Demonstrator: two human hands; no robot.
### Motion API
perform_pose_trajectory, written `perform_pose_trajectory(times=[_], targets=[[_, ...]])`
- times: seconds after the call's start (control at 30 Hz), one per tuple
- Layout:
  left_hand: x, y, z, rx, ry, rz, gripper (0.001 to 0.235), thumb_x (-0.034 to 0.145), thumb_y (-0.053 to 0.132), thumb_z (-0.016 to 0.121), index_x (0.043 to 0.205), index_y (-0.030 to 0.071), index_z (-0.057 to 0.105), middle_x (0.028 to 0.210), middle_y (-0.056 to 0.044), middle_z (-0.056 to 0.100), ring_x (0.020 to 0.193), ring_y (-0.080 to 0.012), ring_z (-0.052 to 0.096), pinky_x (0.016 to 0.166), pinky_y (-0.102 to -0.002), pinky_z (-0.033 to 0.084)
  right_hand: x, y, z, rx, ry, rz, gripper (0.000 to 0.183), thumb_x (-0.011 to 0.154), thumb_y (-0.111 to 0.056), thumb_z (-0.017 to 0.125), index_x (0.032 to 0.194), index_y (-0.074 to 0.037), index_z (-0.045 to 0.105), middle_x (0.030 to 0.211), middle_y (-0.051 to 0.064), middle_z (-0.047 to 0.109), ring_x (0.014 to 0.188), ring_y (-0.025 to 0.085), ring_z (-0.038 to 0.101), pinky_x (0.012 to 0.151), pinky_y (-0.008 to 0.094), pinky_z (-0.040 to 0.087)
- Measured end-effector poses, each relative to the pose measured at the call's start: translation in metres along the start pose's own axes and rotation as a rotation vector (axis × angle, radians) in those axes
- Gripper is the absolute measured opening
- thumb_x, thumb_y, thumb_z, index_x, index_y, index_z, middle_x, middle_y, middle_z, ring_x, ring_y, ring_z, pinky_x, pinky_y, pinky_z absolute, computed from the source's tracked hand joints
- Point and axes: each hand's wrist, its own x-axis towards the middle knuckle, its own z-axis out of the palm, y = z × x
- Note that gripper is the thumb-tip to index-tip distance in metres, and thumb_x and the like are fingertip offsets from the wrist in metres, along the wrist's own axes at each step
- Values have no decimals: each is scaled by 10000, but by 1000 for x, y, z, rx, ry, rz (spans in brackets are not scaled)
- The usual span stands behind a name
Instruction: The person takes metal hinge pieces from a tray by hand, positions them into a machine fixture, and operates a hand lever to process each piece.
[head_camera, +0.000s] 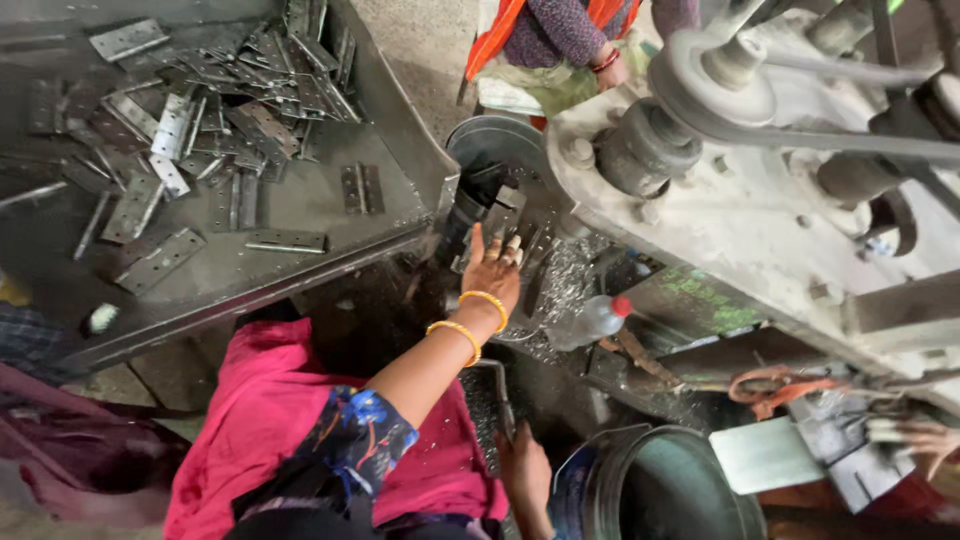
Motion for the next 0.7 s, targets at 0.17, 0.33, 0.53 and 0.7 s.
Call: perform_pose_trajectory(times=[0.17,0.33,0.53,0.7], targets=[[10,-2,-4,-33,-86,58,593,993,159,385,1577,70,340,1672,-58,255,1532,-287,236,1179,-684,-70,37,8,-41,-111,97,-209,403,910,-464,668,1029,-82,617,872,233,708,823,469,675,686,571,527],[32,4,-8,62,-67,15,550,1029,160,372,1570,61,363,1688,-51,266,1537,-279,254,1201,-666,-54,13,8,-15,-88,47,-200,467,882,-508,660,1036,-70,610,891,238,713,848,438,691,713,534,546],[26,-5,-18,74,-56,20,592,985,170,394,1567,73,347,1665,-60,276,1535,-303,224,1175,-667,-53,-6,-20,-31,-55,-20,-67,381,938,-481,612,1014,-109,649,874,231,730,849,465,683,709,575,518],[36,-15,-3,38,15,17,555,1011,160,377,1562,99,364,1664,-48,307,1548,-297,231,1199,-680,-51,-16,-50,-49,-40,-29,37,391,932,-459,618,1084,-100,595,881,225,725,868,459,690,719,592,518]])
